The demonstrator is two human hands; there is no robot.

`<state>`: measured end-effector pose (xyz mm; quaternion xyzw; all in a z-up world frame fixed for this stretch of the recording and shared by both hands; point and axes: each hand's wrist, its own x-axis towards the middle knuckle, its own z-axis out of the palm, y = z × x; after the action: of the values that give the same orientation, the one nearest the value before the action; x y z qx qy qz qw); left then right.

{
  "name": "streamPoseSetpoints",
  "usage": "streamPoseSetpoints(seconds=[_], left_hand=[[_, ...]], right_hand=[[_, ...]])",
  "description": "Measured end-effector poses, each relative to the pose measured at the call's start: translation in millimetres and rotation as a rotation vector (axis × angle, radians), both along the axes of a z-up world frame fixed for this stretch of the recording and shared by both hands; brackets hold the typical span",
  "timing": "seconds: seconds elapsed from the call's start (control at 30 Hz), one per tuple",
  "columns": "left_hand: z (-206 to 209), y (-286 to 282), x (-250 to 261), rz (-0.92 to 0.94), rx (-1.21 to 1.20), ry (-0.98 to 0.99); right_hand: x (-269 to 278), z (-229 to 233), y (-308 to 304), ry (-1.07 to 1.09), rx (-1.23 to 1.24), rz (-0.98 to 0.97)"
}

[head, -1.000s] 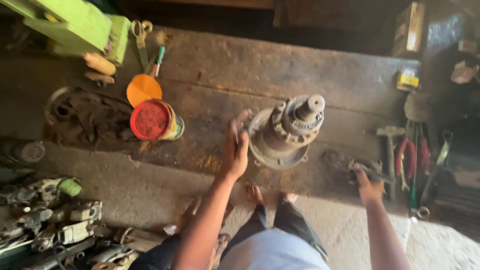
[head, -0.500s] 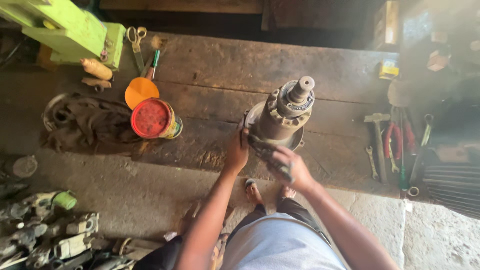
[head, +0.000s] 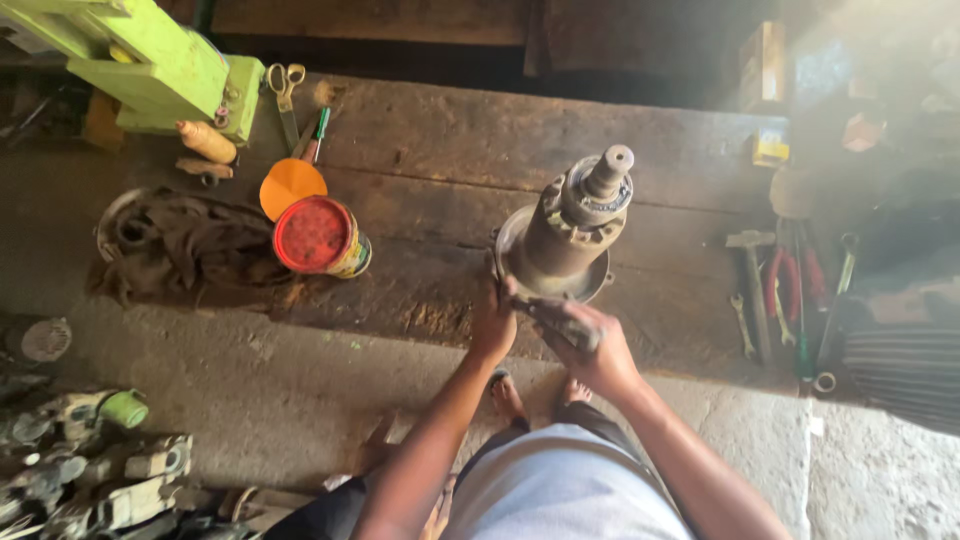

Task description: The person cleans a cylindrical mechanical part on a wooden workbench using a small brush and a cloth. They scrub the exterior and interior surfaces, rotate the part to access different sides, and wipe it down with a cloth.

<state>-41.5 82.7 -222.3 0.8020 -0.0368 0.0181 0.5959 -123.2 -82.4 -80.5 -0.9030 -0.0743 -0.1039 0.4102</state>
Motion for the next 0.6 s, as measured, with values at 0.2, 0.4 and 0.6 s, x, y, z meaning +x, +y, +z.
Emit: streamPoseSetpoints(seconds=[0.2, 0.4, 0.6], left_hand=[[-9.1, -21.3, -25.8, 0.019, 0.082, 0.252], [32.3, 4.4, -3.7, -0.176, 0.161, 0.187], [81.3, 42.1, 65.4, 0.102, 0.295, 0.111]], right_hand=[[4.5, 17.8, -71.4, 0.181, 0.242, -0.179], [-12.0, 37.0, -81.7, -0.163, 0.092, -0.257], [-9.3, 11.2, -47.9, 0.092, 0.194, 0.004]])
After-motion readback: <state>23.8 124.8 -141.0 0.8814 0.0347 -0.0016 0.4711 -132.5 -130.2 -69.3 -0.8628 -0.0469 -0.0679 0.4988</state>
